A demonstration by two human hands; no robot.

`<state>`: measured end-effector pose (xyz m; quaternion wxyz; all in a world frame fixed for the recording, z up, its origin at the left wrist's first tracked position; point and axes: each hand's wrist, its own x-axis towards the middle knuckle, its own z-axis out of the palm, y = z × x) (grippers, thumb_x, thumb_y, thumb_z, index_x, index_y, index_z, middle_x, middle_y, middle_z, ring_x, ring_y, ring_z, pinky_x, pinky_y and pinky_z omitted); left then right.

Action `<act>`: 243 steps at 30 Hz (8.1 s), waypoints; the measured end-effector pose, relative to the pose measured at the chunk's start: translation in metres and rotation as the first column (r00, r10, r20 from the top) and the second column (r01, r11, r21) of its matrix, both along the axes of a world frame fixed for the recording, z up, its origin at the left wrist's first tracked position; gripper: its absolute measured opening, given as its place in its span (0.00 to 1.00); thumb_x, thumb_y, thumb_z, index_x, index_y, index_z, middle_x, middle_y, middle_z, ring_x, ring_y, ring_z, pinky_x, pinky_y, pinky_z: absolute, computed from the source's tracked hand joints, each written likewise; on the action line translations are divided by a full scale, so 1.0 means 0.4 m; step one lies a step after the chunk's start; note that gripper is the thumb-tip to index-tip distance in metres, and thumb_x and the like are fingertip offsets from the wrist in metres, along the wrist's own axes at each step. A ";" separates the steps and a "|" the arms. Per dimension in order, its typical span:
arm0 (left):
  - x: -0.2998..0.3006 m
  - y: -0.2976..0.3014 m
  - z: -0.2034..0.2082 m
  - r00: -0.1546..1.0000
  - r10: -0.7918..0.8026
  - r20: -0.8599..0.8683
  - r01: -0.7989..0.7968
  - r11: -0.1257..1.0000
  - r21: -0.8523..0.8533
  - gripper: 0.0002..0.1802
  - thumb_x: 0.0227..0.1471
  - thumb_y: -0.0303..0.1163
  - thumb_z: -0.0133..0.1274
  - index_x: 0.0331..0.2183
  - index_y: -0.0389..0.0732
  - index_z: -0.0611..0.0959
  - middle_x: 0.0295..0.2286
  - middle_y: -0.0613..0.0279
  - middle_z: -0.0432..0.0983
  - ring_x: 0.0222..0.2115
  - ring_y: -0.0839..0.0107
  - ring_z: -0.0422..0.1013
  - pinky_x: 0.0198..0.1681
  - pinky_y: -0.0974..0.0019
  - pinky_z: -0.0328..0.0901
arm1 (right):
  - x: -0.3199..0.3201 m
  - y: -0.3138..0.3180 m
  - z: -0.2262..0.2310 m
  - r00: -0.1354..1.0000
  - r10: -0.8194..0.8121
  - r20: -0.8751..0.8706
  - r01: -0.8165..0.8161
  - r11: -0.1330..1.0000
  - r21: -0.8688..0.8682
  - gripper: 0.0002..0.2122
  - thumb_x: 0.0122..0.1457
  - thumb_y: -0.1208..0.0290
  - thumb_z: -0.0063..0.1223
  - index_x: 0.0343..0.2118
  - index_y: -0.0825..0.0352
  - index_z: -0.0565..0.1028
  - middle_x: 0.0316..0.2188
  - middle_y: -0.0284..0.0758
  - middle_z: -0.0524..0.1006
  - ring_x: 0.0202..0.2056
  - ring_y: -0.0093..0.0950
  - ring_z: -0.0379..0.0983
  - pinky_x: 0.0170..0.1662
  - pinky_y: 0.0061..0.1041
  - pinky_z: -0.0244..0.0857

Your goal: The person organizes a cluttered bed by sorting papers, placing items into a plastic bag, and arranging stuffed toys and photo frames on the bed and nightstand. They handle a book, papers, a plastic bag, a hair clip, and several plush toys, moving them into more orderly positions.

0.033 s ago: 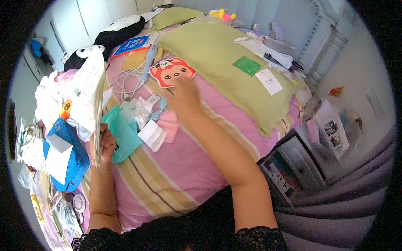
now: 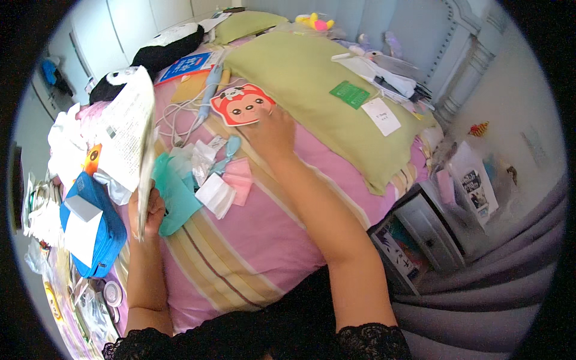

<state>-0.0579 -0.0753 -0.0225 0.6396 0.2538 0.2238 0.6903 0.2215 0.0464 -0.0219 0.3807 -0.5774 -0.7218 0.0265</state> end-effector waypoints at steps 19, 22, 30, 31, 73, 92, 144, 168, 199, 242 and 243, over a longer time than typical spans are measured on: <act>0.059 0.026 -0.051 0.971 0.076 -0.226 -0.112 0.982 -0.151 0.21 0.54 0.34 0.45 0.45 0.28 0.68 0.38 0.49 0.71 0.36 0.64 0.72 0.39 0.64 0.68 | 0.565 0.033 0.057 0.716 -0.619 0.324 0.662 0.749 -0.032 0.26 0.48 0.65 0.52 0.53 0.59 0.62 0.49 0.42 0.66 0.50 0.40 0.62 0.46 0.43 0.59; 0.074 0.024 -0.045 0.970 0.082 -0.230 -0.109 0.989 -0.105 0.21 0.55 0.33 0.45 0.45 0.28 0.67 0.38 0.49 0.71 0.36 0.63 0.72 0.39 0.64 0.69 | 0.569 0.046 0.088 0.868 -0.493 0.060 0.478 0.862 0.167 0.21 0.50 0.71 0.51 0.49 0.64 0.66 0.43 0.41 0.71 0.42 0.38 0.69 0.41 0.38 0.64; 0.068 0.026 -0.037 0.974 0.065 -0.217 -0.090 0.990 -0.111 0.21 0.55 0.35 0.44 0.45 0.28 0.69 0.39 0.50 0.72 0.36 0.65 0.72 0.41 0.67 0.67 | 0.183 -0.011 0.151 0.220 0.060 -0.974 -0.646 0.757 -0.099 0.17 0.52 0.64 0.55 0.41 0.69 0.70 0.34 0.36 0.75 0.33 0.27 0.74 0.38 0.27 0.70; 0.075 0.024 -0.033 0.976 0.066 -0.207 -0.092 0.988 -0.121 0.21 0.55 0.35 0.45 0.45 0.28 0.69 0.38 0.50 0.72 0.36 0.65 0.72 0.41 0.67 0.67 | 0.158 -0.020 0.139 0.218 0.066 -0.974 -0.684 0.722 -0.104 0.18 0.52 0.62 0.55 0.41 0.68 0.70 0.34 0.36 0.75 0.33 0.27 0.74 0.37 0.28 0.70; 0.507 0.192 0.062 0.729 -0.197 -0.656 0.132 0.980 -0.148 0.15 0.47 0.41 0.55 0.32 0.38 0.78 0.24 0.60 0.76 0.25 0.69 0.73 0.25 0.69 0.67 | 0.263 -0.099 0.043 0.648 0.417 -0.638 -0.493 0.867 0.065 0.12 0.47 0.84 0.45 0.34 0.64 0.76 0.41 0.40 0.72 0.44 0.27 0.67 0.45 0.22 0.62; 0.734 0.047 -0.075 -0.140 0.635 -0.759 0.470 0.718 0.514 0.43 0.40 0.47 0.57 0.54 0.39 0.59 0.52 0.46 0.54 0.54 0.47 0.48 0.54 0.43 0.44 | 0.742 0.086 0.129 0.701 -0.591 0.399 0.429 0.796 0.427 0.24 0.45 0.65 0.55 0.49 0.60 0.66 0.52 0.42 0.61 0.53 0.41 0.55 0.53 0.54 0.46; 1.626 0.062 0.334 0.023 0.197 -0.980 0.768 0.624 0.144 0.15 0.43 0.37 0.52 0.35 0.42 0.80 0.45 0.51 0.64 0.45 0.52 0.60 0.48 0.49 0.55 | 1.388 -0.640 0.275 -0.240 -0.792 -0.561 0.500 0.394 -0.771 0.07 0.51 0.70 0.52 0.28 0.70 0.72 0.22 0.33 0.71 0.23 0.23 0.68 0.26 0.22 0.60; 0.726 -0.016 1.041 0.723 -0.619 -0.306 0.561 0.785 -0.263 0.24 0.49 0.23 0.48 0.48 0.40 0.60 0.49 0.58 0.60 0.23 0.81 0.65 0.26 0.77 0.62 | 0.840 -0.406 1.128 0.565 -0.445 -0.695 0.072 0.866 -0.496 0.04 0.52 0.73 0.53 0.27 0.68 0.72 0.18 0.28 0.70 0.21 0.15 0.64 0.28 0.16 0.61; 0.428 -0.329 0.966 0.781 0.425 -0.458 -0.621 0.443 -0.647 0.19 0.42 0.16 0.46 0.41 0.33 0.68 0.46 0.46 0.63 0.24 0.70 0.70 0.31 0.70 0.67 | -0.319 0.173 -0.211 0.979 -0.117 -0.166 -0.141 0.201 -0.969 0.29 0.35 0.56 0.66 0.38 0.72 0.72 0.40 0.47 0.73 0.42 0.40 0.71 0.43 0.31 0.65; -0.094 -0.209 1.171 0.837 0.501 -0.218 -0.510 0.860 0.018 0.21 0.57 0.43 0.40 0.43 0.36 0.72 0.39 0.59 0.72 0.38 0.73 0.69 0.41 0.69 0.64 | -0.366 -0.081 1.212 0.147 0.178 -0.973 -0.961 0.259 -0.098 0.14 0.52 0.78 0.52 0.42 0.68 0.66 0.34 0.37 0.74 0.33 0.21 0.71 0.35 0.17 0.65; -0.092 -0.209 1.171 0.827 0.507 -0.243 -0.519 0.855 0.021 0.20 0.57 0.43 0.40 0.42 0.36 0.72 0.38 0.60 0.73 0.37 0.74 0.69 0.41 0.70 0.64 | -0.370 -0.086 1.213 0.142 0.181 -0.973 -0.957 0.277 -0.088 0.14 0.52 0.77 0.51 0.43 0.68 0.66 0.34 0.37 0.75 0.32 0.20 0.71 0.34 0.15 0.65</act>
